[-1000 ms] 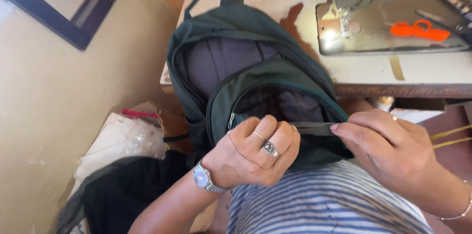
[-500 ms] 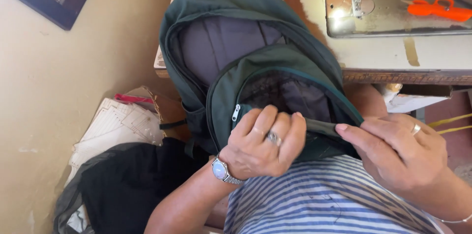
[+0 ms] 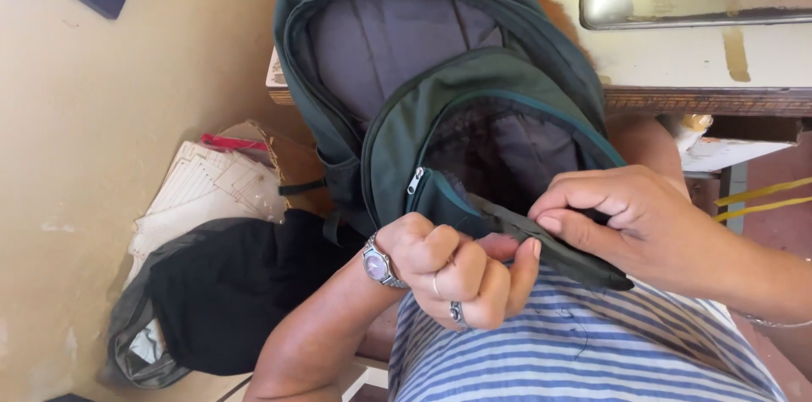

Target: Trimming loose threads from a green backpack using orange thread nippers at a sewing workstation.

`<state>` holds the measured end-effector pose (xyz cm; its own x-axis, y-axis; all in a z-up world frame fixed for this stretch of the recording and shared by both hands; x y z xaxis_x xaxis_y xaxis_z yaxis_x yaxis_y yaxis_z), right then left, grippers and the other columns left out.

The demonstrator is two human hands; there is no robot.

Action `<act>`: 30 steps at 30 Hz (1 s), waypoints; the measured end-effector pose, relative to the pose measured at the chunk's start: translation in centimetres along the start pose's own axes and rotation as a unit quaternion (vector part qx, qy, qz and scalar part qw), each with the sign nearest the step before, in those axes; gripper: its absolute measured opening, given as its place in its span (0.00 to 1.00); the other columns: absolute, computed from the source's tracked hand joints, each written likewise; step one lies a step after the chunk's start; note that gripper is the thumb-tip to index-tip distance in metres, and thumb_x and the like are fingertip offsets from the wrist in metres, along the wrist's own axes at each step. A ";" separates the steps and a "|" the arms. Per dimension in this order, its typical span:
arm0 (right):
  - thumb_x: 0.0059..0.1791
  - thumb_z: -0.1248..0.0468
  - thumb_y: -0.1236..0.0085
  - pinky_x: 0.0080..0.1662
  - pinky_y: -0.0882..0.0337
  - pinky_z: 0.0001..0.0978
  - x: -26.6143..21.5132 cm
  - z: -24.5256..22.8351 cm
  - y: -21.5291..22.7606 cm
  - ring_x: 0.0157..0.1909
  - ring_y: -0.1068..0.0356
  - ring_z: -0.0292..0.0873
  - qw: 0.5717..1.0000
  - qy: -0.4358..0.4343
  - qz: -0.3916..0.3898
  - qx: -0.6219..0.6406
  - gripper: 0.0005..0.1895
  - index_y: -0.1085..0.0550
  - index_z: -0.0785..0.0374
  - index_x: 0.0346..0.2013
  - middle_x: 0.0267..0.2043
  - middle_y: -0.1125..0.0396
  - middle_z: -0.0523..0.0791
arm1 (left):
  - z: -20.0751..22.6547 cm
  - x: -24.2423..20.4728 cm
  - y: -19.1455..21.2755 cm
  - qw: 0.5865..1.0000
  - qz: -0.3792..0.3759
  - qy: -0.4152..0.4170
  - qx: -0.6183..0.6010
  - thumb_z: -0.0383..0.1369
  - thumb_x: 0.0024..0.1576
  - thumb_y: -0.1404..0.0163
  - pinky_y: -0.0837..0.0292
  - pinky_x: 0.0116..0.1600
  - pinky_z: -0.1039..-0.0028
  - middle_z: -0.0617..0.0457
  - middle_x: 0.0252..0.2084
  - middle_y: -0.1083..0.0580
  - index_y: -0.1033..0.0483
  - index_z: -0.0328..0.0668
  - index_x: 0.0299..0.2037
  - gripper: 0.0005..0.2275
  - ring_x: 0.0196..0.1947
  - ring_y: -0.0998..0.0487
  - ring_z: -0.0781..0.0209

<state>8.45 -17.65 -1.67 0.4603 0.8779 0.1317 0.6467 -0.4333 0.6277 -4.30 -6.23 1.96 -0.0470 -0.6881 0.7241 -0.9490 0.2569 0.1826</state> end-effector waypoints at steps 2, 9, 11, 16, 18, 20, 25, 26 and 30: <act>0.52 0.59 0.48 0.32 0.35 0.25 -0.3 0.0 -0.1 0.25 0.31 0.31 0.999 0.008 0.033 -0.032 0.09 0.21 0.53 0.32 0.26 0.27 0.32 | 0.6 -0.5 -0.1 0.999 0.008 -0.030 0.006 0.20 0.61 0.52 0.46 0.34 0.79 0.65 0.36 0.41 0.24 0.54 0.41 0.11 0.32 0.40 0.73; 0.51 0.66 0.45 0.33 0.32 0.27 -0.4 -1.5 1.2 0.28 0.28 0.34 0.971 0.061 0.153 -0.174 0.07 0.21 0.55 0.30 0.29 0.26 0.37 | 0.2 -0.3 0.9 0.995 0.000 0.080 -0.054 0.23 0.61 0.50 0.46 0.28 0.77 0.61 0.35 0.38 0.27 0.56 0.41 0.09 0.31 0.38 0.67; 0.50 0.63 0.44 0.36 0.32 0.27 -0.1 2.1 1.9 0.29 0.27 0.33 0.977 -0.059 0.137 -0.152 0.06 0.20 0.53 0.32 0.31 0.24 0.35 | 0.2 0.4 2.0 0.995 -0.001 0.092 -0.040 0.24 0.63 0.53 0.45 0.26 0.78 0.60 0.35 0.40 0.30 0.56 0.44 0.08 0.31 0.39 0.67; 0.52 0.63 0.48 0.36 0.25 0.23 -0.6 0.8 1.6 0.30 0.20 0.32 0.993 -0.058 0.094 -0.039 0.09 0.19 0.56 0.40 0.32 0.22 0.38 | 0.4 -0.4 0.7 0.998 0.016 0.067 -0.003 0.24 0.63 0.49 0.45 0.30 0.78 0.63 0.35 0.41 0.29 0.58 0.43 0.10 0.32 0.42 0.67; 0.53 0.52 0.56 0.46 0.23 0.26 -0.5 -0.6 0.9 0.44 0.18 0.33 1.000 -0.026 0.008 0.012 0.20 0.19 0.55 0.46 0.43 0.18 0.37 | 1.7 -0.9 0.4 0.998 0.043 -0.033 0.012 0.19 0.59 0.49 0.49 0.29 0.79 0.65 0.35 0.40 0.26 0.54 0.41 0.12 0.30 0.41 0.72; 0.53 0.54 0.51 0.37 0.29 0.25 -0.9 0.2 0.3 0.33 0.26 0.31 0.999 -0.042 0.008 0.003 0.15 0.18 0.54 0.40 0.33 0.23 0.35 | 1.8 -1.1 0.0 0.997 0.039 -0.060 0.023 0.19 0.60 0.49 0.48 0.30 0.80 0.65 0.35 0.40 0.25 0.51 0.41 0.10 0.31 0.40 0.73; 0.52 0.56 0.47 0.35 0.32 0.26 -1.5 1.5 -0.5 0.28 0.28 0.31 0.992 -0.093 0.008 -0.081 0.09 0.21 0.50 0.34 0.27 0.23 0.31 | 2.6 -1.4 -0.6 0.994 0.038 -0.091 0.044 0.18 0.60 0.50 0.46 0.34 0.79 0.66 0.35 0.39 0.24 0.49 0.41 0.10 0.31 0.39 0.73; 0.52 0.59 0.47 0.35 0.33 0.28 -1.5 0.7 -0.2 0.29 0.30 0.34 0.989 -0.030 0.053 -0.135 0.06 0.23 0.52 0.34 0.27 0.27 0.34 | 2.5 -1.2 -0.8 0.996 0.031 -0.080 0.033 0.18 0.59 0.51 0.47 0.35 0.78 0.66 0.35 0.39 0.24 0.49 0.40 0.10 0.32 0.40 0.72; 0.53 0.67 0.47 0.38 0.34 0.32 -1.4 0.3 -0.3 0.32 0.33 0.41 0.965 0.072 0.131 -0.214 0.03 0.28 0.56 0.35 0.30 0.34 0.39 | 2.4 -1.1 -1.7 0.999 0.016 -0.036 -0.017 0.18 0.55 0.48 0.44 0.35 0.77 0.65 0.34 0.37 0.24 0.48 0.37 0.10 0.32 0.38 0.70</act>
<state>7.81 -18.81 -2.30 0.4652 0.7826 0.4137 0.1956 -0.5467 0.8142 -3.41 -7.50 -0.73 -0.1008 -0.7262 0.6800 -0.9354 0.3020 0.1838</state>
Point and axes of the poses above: each hand's wrist, its own x-axis towards the middle knuckle, its own y-axis out of the back of the hand, z = x × y, the point moved 7 cm from there along x, towards the middle knuckle
